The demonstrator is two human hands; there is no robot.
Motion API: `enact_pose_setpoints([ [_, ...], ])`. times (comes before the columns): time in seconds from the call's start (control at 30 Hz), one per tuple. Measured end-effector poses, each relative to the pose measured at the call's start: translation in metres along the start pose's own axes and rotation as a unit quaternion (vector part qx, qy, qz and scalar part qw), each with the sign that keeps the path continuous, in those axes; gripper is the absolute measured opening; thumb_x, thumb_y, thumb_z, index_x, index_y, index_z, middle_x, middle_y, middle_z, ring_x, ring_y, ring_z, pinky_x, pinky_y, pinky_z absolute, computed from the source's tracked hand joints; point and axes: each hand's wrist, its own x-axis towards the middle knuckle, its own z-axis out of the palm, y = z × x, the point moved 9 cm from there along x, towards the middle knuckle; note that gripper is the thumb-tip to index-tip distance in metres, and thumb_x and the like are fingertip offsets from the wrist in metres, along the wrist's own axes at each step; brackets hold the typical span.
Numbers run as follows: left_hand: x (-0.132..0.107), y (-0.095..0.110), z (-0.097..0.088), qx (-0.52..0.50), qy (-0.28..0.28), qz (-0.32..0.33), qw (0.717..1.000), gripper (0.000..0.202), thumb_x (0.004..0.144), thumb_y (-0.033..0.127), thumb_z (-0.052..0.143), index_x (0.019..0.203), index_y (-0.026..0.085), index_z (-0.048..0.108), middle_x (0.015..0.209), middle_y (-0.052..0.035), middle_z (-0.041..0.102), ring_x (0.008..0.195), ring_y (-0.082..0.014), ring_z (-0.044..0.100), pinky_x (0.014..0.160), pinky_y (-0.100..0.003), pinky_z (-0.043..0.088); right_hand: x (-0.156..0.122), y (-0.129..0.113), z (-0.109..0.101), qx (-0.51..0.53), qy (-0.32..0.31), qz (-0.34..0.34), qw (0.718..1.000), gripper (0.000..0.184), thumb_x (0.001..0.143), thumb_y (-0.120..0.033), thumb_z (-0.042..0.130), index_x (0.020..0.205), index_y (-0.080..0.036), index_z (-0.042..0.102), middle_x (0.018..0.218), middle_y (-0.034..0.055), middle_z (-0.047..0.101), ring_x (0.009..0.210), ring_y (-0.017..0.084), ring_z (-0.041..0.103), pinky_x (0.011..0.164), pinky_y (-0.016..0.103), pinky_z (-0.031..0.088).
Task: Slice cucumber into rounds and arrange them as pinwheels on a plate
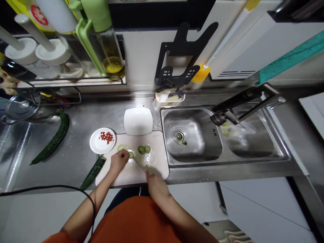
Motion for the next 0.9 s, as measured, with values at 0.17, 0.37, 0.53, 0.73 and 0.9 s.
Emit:
enact_pose_setpoints([
  [0.17,0.000,-0.002,-0.025,0.008,0.057,-0.001,0.998,0.016,0.077,0.027,0.054,0.080,0.021,0.068,0.070,0.0019,0.067,0.064,-0.0114,0.059,0.065,-0.020,0.041,-0.007,0.014,0.002,-0.006,-0.001,-0.008,1.000,0.051,0.075,0.004,0.029,0.116,-0.016,0.052,0.097,0.0100,0.067,0.091,0.022,0.065,0.066,0.026,0.043],
  [0.37,0.004,0.004,-0.050,0.125,0.122,0.036,0.984,0.019,0.083,0.027,0.050,0.088,0.019,0.067,0.075,-0.0031,0.066,0.068,-0.0142,0.059,0.069,-0.023,0.042,-0.006,0.017,0.004,-0.010,0.009,-0.004,1.000,0.050,0.076,0.004,0.031,0.116,-0.016,0.052,0.097,0.0107,0.067,0.089,0.023,0.065,0.064,0.026,0.043],
  [0.53,0.001,0.017,-0.050,0.149,0.160,0.091,0.972,0.028,0.086,0.025,0.049,0.110,0.020,0.062,0.107,-0.0094,0.064,0.086,-0.0185,0.061,0.078,-0.028,0.046,-0.006,0.020,0.005,-0.011,0.009,-0.005,1.000,0.051,0.075,0.004,0.031,0.117,-0.017,0.052,0.098,0.0109,0.067,0.091,0.023,0.065,0.067,0.027,0.043],
  [0.73,0.006,0.046,-0.012,0.070,0.058,0.207,0.974,0.028,0.085,0.025,0.053,0.111,0.020,0.060,0.102,-0.0068,0.062,0.092,-0.0167,0.059,0.087,-0.029,0.047,-0.010,0.024,0.003,-0.006,0.006,-0.011,1.000,0.050,0.077,0.003,0.031,0.117,-0.018,0.052,0.099,0.0114,0.066,0.092,0.023,0.064,0.069,0.027,0.043],
  [0.9,0.009,0.062,0.029,0.064,-0.038,0.225,0.972,0.033,0.084,0.023,0.054,0.117,0.021,0.057,0.106,-0.0063,0.057,0.082,-0.0136,0.058,0.081,-0.028,0.049,-0.013,0.027,0.002,-0.006,0.009,-0.011,1.000,0.053,0.075,0.003,0.032,0.119,-0.019,0.052,0.100,0.0108,0.066,0.092,0.023,0.065,0.068,0.027,0.042],
])
